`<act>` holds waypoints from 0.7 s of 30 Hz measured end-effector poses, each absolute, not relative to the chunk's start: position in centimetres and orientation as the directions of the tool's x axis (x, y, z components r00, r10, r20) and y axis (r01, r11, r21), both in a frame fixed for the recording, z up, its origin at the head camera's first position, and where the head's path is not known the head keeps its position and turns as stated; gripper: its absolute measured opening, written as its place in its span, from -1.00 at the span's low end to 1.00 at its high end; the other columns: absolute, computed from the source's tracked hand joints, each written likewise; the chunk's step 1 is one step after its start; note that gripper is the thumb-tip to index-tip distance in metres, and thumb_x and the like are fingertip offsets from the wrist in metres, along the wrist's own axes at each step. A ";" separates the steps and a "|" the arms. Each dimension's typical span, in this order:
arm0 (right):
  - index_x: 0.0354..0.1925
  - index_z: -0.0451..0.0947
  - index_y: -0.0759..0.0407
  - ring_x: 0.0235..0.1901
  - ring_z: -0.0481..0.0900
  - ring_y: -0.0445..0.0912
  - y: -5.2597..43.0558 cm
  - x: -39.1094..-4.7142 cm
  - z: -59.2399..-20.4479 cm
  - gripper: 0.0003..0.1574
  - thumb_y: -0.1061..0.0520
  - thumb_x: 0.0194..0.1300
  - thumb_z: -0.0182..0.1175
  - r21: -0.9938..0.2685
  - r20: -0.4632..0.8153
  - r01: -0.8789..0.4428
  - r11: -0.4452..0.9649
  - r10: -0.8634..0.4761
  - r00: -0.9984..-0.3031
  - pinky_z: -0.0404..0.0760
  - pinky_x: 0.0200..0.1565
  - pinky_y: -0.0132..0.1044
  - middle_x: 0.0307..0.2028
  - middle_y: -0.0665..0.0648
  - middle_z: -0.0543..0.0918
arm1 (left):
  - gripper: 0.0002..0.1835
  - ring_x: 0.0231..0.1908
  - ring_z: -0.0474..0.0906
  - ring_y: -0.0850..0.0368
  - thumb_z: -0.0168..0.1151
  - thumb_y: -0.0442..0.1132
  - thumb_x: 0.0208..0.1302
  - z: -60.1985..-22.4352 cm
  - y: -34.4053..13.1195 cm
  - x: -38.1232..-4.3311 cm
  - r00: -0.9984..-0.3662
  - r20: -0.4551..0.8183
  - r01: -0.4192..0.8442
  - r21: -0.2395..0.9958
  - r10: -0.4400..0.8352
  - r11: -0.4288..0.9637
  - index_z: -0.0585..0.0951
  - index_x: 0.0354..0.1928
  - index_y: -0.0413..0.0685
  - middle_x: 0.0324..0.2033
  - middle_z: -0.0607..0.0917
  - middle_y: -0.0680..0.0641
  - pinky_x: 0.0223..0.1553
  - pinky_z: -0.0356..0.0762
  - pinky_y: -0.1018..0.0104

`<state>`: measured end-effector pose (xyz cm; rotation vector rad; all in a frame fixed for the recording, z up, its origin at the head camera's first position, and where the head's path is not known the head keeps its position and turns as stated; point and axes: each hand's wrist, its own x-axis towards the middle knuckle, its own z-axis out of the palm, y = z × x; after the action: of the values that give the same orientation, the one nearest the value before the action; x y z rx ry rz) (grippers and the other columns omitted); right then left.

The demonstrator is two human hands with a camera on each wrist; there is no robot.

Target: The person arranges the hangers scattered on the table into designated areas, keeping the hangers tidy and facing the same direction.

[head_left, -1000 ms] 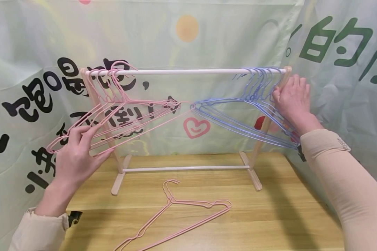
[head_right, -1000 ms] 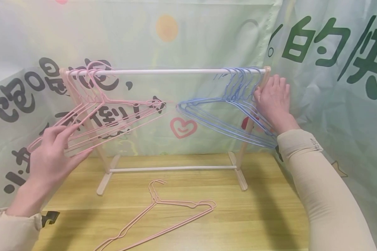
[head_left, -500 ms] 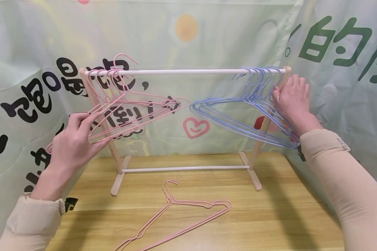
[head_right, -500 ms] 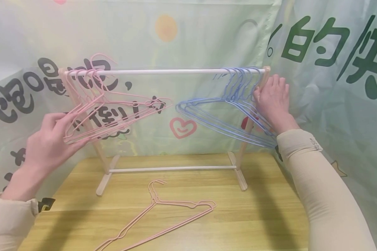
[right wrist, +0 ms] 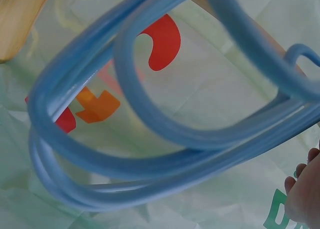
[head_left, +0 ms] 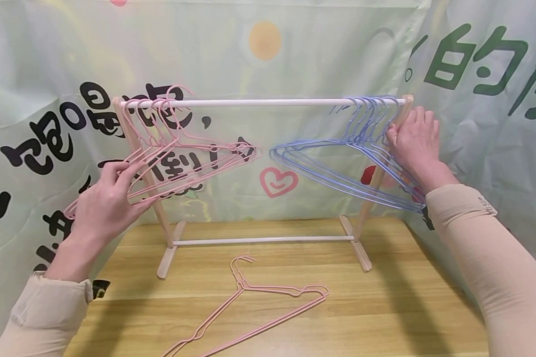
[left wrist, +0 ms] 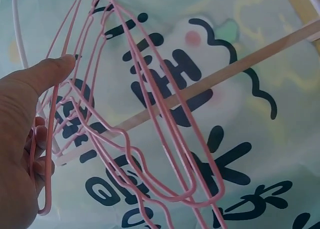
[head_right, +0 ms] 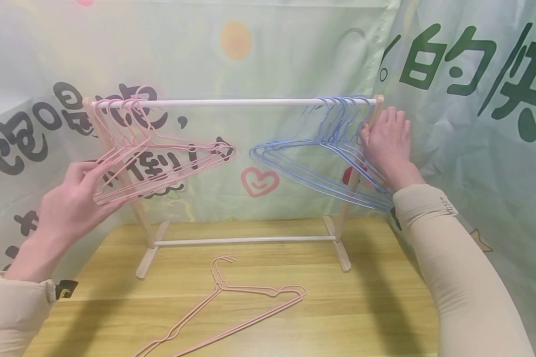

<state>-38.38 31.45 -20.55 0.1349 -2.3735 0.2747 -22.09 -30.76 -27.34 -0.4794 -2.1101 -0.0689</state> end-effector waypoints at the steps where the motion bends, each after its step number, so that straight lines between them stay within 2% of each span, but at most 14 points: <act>1: -0.15 0.25 0.54 -0.11 0.18 0.38 31.4 -38.4 -20.5 -0.49 0.01 0.47 -0.15 -0.160 0.685 -0.175 0.971 -0.018 -0.728 0.21 -0.07 0.25 -0.19 0.46 0.25 | 0.03 -0.62 0.50 -0.17 0.78 -0.18 -0.30 -27.4 -30.8 -22.2 -0.482 0.819 0.363 -0.137 0.312 0.922 0.50 0.35 -0.11 0.03 0.53 -0.38 -0.78 0.38 -0.03; 8: -0.18 0.25 0.53 -0.13 0.17 0.37 31.5 -38.4 -20.6 -0.49 0.00 0.48 -0.14 -0.158 0.679 -0.174 0.972 -0.021 -0.733 0.21 -0.08 0.24 -0.20 0.44 0.24 | 0.00 -0.60 0.51 -0.21 0.76 -0.18 -0.29 -28.3 -31.1 -22.6 -0.472 0.825 0.365 -0.138 0.310 0.921 0.52 0.34 -0.13 0.02 0.54 -0.40 -0.77 0.38 -0.03; 12: -0.19 0.24 0.52 -0.14 0.17 0.36 31.5 -38.4 -20.7 -0.49 0.00 0.49 -0.15 -0.161 0.675 -0.173 0.972 -0.019 -0.737 0.21 -0.10 0.22 -0.21 0.43 0.23 | -0.01 -0.66 0.43 -0.10 0.77 -0.17 -0.26 -28.9 -31.3 -22.9 -0.461 0.827 0.351 -0.165 0.323 0.922 0.52 0.34 -0.14 0.03 0.55 -0.40 -0.78 0.30 0.11; 15: -0.21 0.24 0.51 -0.15 0.16 0.35 31.5 -38.4 -20.7 -0.50 0.00 0.50 -0.15 -0.164 0.676 -0.175 0.971 -0.019 -0.736 0.20 -0.10 0.21 -0.21 0.42 0.23 | 0.00 -0.65 0.43 -0.09 0.78 -0.15 -0.26 -29.3 -31.4 -23.1 -0.448 0.831 0.346 -0.181 0.331 0.921 0.51 0.34 -0.14 0.03 0.57 -0.39 -0.77 0.26 0.16; 18: -0.22 0.24 0.51 -0.15 0.17 0.35 31.5 -38.4 -20.7 -0.50 0.00 0.49 -0.15 -0.164 0.684 -0.179 0.970 -0.019 -0.729 0.20 -0.10 0.22 -0.21 0.42 0.24 | 0.00 -0.59 0.49 -0.14 0.77 -0.16 -0.26 -29.6 -31.5 -23.3 -0.441 0.833 0.349 -0.182 0.333 0.919 0.51 0.35 -0.14 0.01 0.58 -0.38 -0.76 0.31 0.12; 21: -0.22 0.24 0.51 -0.15 0.17 0.36 31.5 -38.4 -20.7 -0.50 0.00 0.49 -0.15 -0.164 0.691 -0.180 0.970 -0.018 -0.723 0.21 -0.09 0.23 -0.21 0.43 0.24 | -0.01 -0.47 0.57 -0.25 0.76 -0.20 -0.26 -29.9 -31.5 -23.6 -0.428 0.842 0.351 -0.181 0.329 0.919 0.51 0.35 -0.13 0.00 0.58 -0.37 -0.69 0.45 -0.04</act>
<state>-38.40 31.51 -20.73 0.1379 -2.3659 0.2830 -23.62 -31.46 -29.94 -0.4881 -2.0469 -0.0269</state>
